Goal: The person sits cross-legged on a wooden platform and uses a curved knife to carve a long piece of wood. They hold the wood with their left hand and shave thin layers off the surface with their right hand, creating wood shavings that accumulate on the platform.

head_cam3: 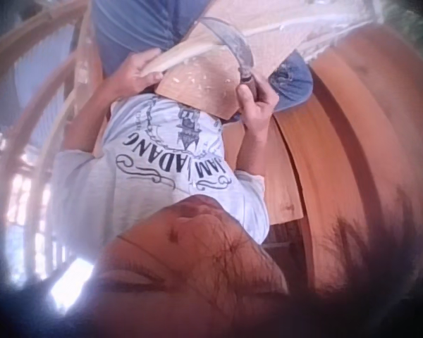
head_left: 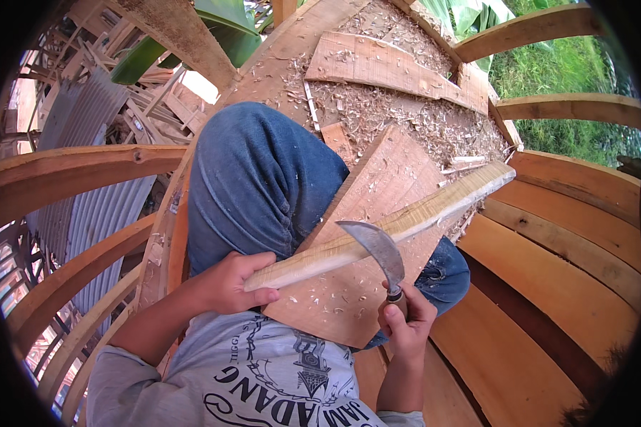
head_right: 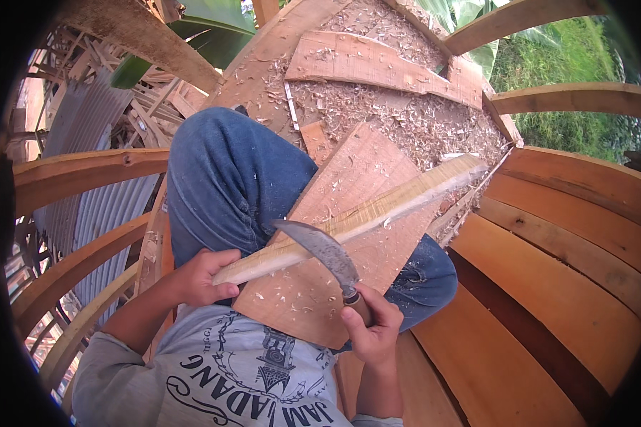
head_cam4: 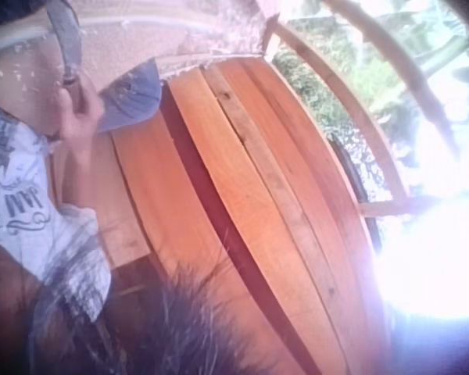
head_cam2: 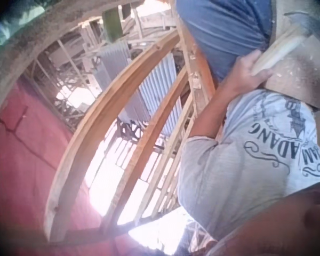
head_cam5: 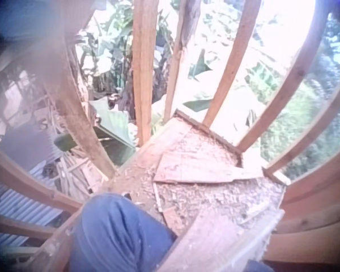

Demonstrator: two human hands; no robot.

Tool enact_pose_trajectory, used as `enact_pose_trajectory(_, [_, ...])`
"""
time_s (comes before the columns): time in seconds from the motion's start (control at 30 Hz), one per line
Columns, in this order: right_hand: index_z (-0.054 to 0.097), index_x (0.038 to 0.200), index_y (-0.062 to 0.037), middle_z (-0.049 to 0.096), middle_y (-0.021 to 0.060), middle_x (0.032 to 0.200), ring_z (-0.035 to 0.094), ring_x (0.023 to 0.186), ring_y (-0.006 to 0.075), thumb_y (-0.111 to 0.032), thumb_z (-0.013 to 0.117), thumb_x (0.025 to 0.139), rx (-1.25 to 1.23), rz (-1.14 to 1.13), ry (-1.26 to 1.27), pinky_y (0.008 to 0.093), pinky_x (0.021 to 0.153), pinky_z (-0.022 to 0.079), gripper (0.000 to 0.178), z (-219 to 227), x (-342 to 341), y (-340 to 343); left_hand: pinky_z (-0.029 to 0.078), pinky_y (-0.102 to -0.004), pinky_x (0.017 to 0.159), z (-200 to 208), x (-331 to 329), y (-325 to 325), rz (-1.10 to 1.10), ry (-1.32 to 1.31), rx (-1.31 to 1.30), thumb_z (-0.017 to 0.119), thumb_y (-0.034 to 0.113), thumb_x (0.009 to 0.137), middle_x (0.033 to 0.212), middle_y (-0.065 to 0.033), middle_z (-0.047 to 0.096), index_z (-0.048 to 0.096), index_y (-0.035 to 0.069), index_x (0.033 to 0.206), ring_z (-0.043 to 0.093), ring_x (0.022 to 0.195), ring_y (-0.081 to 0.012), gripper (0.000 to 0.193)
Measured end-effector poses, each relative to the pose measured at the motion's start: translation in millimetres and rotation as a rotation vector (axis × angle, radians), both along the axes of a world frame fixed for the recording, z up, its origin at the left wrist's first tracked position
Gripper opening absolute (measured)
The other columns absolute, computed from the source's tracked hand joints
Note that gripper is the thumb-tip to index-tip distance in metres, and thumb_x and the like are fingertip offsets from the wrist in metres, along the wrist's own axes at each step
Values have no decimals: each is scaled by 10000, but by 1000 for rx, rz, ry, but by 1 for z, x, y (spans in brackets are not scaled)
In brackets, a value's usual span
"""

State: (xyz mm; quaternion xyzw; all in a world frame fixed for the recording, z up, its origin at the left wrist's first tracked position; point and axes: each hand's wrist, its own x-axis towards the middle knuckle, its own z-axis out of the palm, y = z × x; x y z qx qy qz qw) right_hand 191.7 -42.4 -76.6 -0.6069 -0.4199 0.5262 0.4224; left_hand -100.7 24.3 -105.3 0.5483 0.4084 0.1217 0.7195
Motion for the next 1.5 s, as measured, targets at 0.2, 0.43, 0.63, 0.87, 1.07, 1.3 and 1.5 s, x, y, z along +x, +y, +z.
enact_pose_trajectory(0.2, [564,1074,63,475,12,548,372,387,53,-183,608,879,-48,-229,197,212,365,272,317,4,-1,11,406,-281,564,-2,-1,1,-18,2,-17,621,453,841,656,-61,474,492,12,816,462,607,-109,460])
enact_pose_trajectory(0.43, [557,1119,84,499,2,593,388,424,38,-148,610,868,-17,-265,24,185,388,280,346,3,10,12,409,-273,571,-3,0,0,-15,-8,-20,633,467,831,684,-42,487,513,12,851,473,634,-100,472])
enact_pose_trajectory(0.63, [586,1081,66,566,13,678,492,553,43,-59,655,822,325,-376,-581,166,512,369,295,-24,7,2,419,-281,573,1,2,4,-16,-6,0,678,331,823,639,-75,510,491,19,818,486,606,-103,363])
enact_pose_trajectory(0.87, [605,988,39,616,60,717,568,624,93,-68,697,743,30,90,-237,206,566,428,283,1,6,9,413,-270,566,0,1,3,-8,-15,-12,684,338,815,639,-60,509,493,25,816,483,607,-87,366])
enact_pose_trajectory(1.07, [563,1034,58,482,-6,617,420,490,46,-228,574,893,61,-48,-237,193,454,305,319,-8,1,13,411,-266,564,0,1,3,7,-10,-14,702,324,793,644,-51,511,492,29,817,477,607,-86,363])
enact_pose_trajectory(1.3, [557,1064,50,463,-16,606,383,466,39,-224,550,915,382,226,-432,194,418,283,312,-5,-16,27,410,-267,568,-2,2,5,-27,1,9,717,321,775,653,-47,503,492,33,817,467,612,-92,368])
enact_pose_trajectory(1.5, [614,1011,24,609,92,724,589,634,99,-54,664,777,80,-127,-319,214,575,436,251,-6,1,16,410,-268,573,2,1,6,-18,16,-4,720,331,765,651,-47,488,487,29,819,455,614,-98,385])
